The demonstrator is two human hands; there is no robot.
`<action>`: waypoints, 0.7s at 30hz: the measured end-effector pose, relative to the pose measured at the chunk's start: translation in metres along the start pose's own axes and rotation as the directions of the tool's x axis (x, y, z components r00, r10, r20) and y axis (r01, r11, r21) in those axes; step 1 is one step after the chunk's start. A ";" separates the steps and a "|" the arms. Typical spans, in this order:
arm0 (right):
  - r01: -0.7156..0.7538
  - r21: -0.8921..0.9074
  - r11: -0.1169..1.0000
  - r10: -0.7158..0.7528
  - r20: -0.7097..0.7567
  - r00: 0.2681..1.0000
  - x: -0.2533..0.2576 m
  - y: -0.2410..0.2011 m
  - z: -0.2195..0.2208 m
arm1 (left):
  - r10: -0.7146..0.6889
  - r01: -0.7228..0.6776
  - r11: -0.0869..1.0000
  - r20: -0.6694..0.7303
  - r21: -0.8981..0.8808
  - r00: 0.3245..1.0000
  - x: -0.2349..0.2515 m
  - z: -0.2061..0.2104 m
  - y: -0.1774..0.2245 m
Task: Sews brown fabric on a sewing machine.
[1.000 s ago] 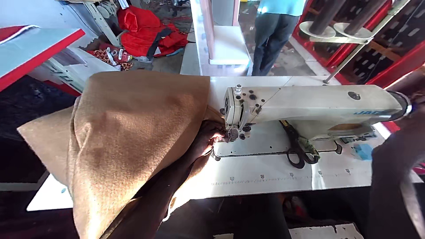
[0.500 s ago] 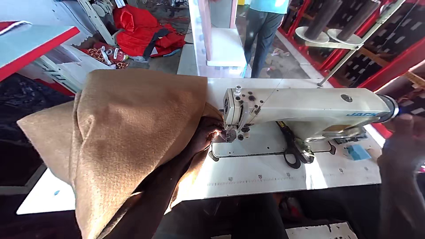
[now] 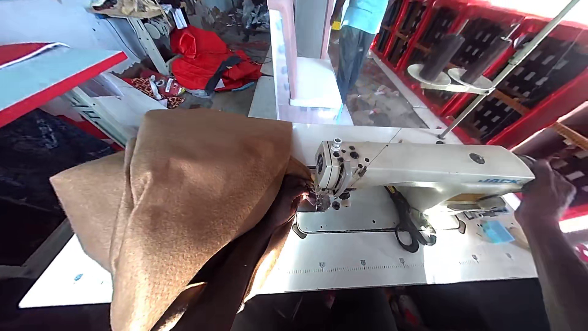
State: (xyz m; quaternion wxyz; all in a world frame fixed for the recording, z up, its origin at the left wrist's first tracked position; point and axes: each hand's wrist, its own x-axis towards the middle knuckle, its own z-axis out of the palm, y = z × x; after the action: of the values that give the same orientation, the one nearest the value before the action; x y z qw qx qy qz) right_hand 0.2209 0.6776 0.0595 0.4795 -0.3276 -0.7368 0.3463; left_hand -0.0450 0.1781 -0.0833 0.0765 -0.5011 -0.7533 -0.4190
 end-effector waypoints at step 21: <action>-0.078 -0.244 0.967 0.126 0.190 0.974 0.038 0.000 -0.016 | -0.813 0.810 0.457 0.198 -0.367 0.548 0.004 -0.057 0.107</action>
State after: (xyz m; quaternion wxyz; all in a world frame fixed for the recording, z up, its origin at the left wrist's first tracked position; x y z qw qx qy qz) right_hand 0.2234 0.7117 0.0826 0.3408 -0.3824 -0.7998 0.3129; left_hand 0.0232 0.1560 0.0146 -0.2389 -0.0846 -0.7915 -0.5562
